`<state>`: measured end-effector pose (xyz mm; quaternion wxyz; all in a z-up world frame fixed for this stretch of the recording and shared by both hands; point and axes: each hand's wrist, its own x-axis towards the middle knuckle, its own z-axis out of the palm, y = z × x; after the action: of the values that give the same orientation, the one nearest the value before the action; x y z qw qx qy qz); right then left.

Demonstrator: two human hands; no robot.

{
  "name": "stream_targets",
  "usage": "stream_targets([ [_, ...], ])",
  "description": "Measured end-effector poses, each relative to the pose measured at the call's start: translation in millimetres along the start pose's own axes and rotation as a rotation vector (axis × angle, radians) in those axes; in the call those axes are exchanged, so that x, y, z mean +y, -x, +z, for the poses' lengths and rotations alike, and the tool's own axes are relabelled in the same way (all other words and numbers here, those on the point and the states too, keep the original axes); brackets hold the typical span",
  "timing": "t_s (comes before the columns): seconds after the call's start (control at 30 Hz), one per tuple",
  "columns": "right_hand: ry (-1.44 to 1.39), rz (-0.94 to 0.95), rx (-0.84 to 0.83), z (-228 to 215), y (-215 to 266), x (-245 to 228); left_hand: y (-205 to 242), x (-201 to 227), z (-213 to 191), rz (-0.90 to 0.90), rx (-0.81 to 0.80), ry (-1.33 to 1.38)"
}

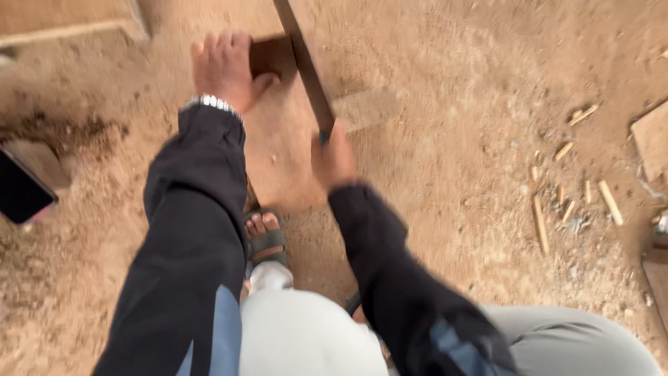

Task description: The person saws a piece of wood held against a larger wooden block on the ground using a hand saw.

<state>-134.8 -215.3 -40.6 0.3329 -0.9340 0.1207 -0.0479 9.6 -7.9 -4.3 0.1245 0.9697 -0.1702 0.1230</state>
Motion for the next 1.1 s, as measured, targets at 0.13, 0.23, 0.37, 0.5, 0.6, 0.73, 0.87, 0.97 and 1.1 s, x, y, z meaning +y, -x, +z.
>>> stream_targets([
  [0.13, -0.244, -0.018, 0.019, -26.4, 80.8, 0.3, 2.7, 2.2, -5.1, -0.003, 0.076, -0.026],
  [0.23, -0.098, 0.199, -0.098, -16.7, 66.1, -7.7, 1.9, 3.4, -5.3, -0.009, -0.001, -0.005],
  [0.37, -0.090, 0.105, -0.077, 1.5, 15.9, -5.2, 2.0, 3.3, -4.0, -0.035, -0.040, -0.020],
  [0.5, -0.270, 0.031, 0.018, -23.2, 64.6, -3.6, -9.9, 9.3, -18.9, -0.047, 0.038, -0.073],
  [0.6, -0.170, 0.120, -0.021, -24.4, 78.1, -2.4, -4.6, 16.1, -14.7, -0.117, -0.224, 0.048],
  [0.73, -0.002, 0.233, -0.075, 8.9, 20.2, 5.0, -0.9, 0.0, -3.9, -0.077, -0.119, 0.032],
  [0.87, -0.113, 0.046, 0.027, -5.9, 72.7, 20.1, -1.0, 1.7, 3.0, -0.051, 0.021, -0.079],
  [0.97, -0.139, -0.028, -0.058, -12.0, 110.8, 28.6, 2.6, 1.8, 6.8, -0.074, 0.038, 0.019],
  [1.1, -0.200, 0.118, 0.002, -4.6, 101.1, 15.0, -0.6, -6.3, -0.6, -0.063, -0.029, 0.025],
])
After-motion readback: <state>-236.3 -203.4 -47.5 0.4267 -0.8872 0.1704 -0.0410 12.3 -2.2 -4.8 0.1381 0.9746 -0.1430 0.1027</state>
